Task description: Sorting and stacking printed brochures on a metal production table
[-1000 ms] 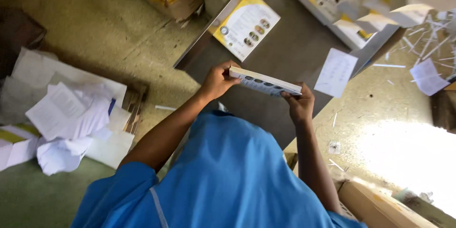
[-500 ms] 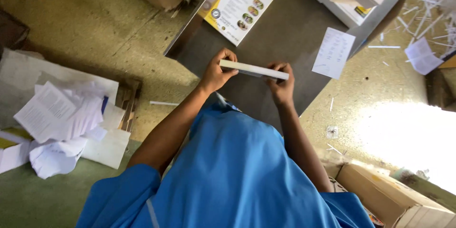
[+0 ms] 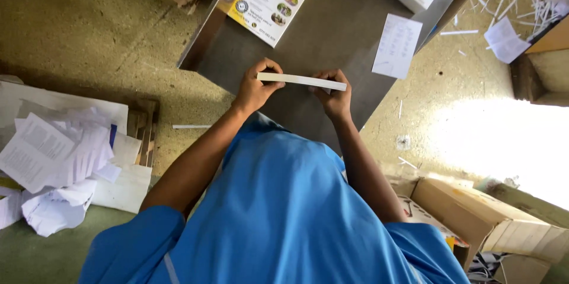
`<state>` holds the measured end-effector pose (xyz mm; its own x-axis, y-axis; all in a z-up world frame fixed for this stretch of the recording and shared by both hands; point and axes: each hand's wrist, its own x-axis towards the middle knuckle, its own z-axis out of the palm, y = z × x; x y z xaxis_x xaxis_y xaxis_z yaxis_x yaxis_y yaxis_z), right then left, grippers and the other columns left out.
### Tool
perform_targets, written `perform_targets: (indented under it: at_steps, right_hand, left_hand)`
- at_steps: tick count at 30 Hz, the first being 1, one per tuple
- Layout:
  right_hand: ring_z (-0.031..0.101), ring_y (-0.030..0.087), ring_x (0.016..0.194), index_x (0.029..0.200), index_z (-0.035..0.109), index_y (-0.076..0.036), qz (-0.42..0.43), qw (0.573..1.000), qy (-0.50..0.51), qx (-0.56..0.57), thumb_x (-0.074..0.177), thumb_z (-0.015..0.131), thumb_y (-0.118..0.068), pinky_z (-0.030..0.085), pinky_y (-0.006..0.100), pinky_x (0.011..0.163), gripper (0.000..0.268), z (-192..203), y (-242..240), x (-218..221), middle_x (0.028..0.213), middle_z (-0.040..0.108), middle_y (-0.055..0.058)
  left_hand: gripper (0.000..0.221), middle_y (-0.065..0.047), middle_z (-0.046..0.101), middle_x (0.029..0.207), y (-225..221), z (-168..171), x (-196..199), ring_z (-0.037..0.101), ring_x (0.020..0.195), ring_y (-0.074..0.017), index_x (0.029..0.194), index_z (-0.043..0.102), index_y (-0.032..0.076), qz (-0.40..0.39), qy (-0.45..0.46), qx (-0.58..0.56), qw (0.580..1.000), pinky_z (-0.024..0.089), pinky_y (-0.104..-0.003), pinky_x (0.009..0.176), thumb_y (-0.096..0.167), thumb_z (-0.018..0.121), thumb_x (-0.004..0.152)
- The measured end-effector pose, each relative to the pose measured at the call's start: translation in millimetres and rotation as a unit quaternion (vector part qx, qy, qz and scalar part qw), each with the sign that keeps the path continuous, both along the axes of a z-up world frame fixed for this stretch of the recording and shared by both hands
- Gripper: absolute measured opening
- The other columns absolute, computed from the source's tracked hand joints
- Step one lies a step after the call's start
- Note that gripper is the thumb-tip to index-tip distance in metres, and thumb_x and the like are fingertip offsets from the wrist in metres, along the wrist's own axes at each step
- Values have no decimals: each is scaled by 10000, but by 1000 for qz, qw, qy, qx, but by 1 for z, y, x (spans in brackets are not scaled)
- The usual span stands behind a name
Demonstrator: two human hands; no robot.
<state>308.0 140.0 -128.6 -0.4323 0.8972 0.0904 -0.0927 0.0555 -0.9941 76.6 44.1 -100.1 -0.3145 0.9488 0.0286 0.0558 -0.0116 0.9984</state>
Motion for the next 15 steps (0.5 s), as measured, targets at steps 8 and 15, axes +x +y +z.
perform_targets:
  at_steps: [8, 15]
  right_hand:
    - [686, 350, 1097, 1029, 581, 11, 28, 999, -13, 22, 726, 879, 136, 524, 460, 964, 443, 2, 9, 11, 1077, 707, 247]
    - [724, 294, 1000, 983, 643, -34, 23, 996, -89, 15, 778, 798, 113, 535, 369, 864, 296, 2, 8, 16, 1001, 743, 183]
  left_hand:
    - [307, -109, 712, 980, -3, -13, -1, 704, 980, -242, 1036, 685, 90, 2, -30, 16, 999, 575, -395, 882, -71, 832, 819]
    - [200, -194, 741, 1043, -7, 20, -18, 717, 1040, -388, 1112, 694, 36, -36, 68, 19, 997, 577, -482, 894, -7, 766, 931]
